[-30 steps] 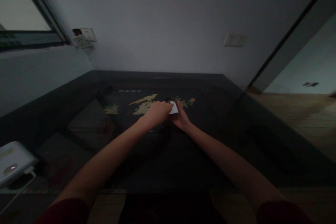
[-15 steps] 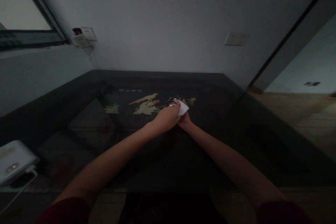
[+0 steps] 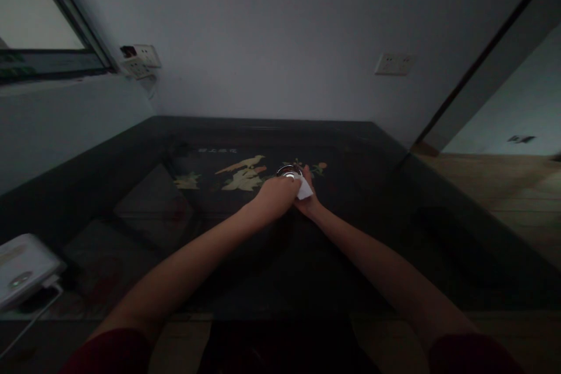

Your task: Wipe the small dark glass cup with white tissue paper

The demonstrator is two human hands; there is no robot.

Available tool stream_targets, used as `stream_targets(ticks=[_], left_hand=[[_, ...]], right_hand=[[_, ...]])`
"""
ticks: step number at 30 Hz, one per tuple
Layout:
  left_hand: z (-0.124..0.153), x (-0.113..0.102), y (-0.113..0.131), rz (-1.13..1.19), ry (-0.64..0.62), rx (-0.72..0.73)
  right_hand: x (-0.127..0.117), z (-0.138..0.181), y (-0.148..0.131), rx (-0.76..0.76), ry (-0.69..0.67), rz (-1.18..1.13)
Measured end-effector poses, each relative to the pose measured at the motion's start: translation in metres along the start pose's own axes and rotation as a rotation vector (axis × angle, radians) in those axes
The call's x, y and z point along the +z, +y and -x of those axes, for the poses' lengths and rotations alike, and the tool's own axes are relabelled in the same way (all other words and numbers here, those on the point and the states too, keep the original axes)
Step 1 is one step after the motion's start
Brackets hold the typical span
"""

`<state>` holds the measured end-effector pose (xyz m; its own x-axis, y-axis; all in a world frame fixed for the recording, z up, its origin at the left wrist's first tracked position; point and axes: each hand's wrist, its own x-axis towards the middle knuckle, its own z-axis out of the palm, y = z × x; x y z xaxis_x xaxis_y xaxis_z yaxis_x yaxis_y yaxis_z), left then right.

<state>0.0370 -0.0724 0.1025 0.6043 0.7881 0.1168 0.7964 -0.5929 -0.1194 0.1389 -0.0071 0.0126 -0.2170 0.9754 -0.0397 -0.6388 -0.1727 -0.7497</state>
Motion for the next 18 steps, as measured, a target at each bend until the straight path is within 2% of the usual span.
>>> stream_targets(ticks=[5,10,18], left_hand=[[0.004,-0.002,0.002,-0.117,0.01,-0.03],[0.002,0.007,-0.003,-0.126,0.061,-0.025],[0.001,0.01,0.001,0.003,0.039,-0.023]], right_hand=[[0.002,0.001,0.0,0.014,0.012,-0.009],[0.002,0.003,0.0,0.03,0.028,-0.019],[0.002,0.0,-0.001,0.032,0.002,-0.012]])
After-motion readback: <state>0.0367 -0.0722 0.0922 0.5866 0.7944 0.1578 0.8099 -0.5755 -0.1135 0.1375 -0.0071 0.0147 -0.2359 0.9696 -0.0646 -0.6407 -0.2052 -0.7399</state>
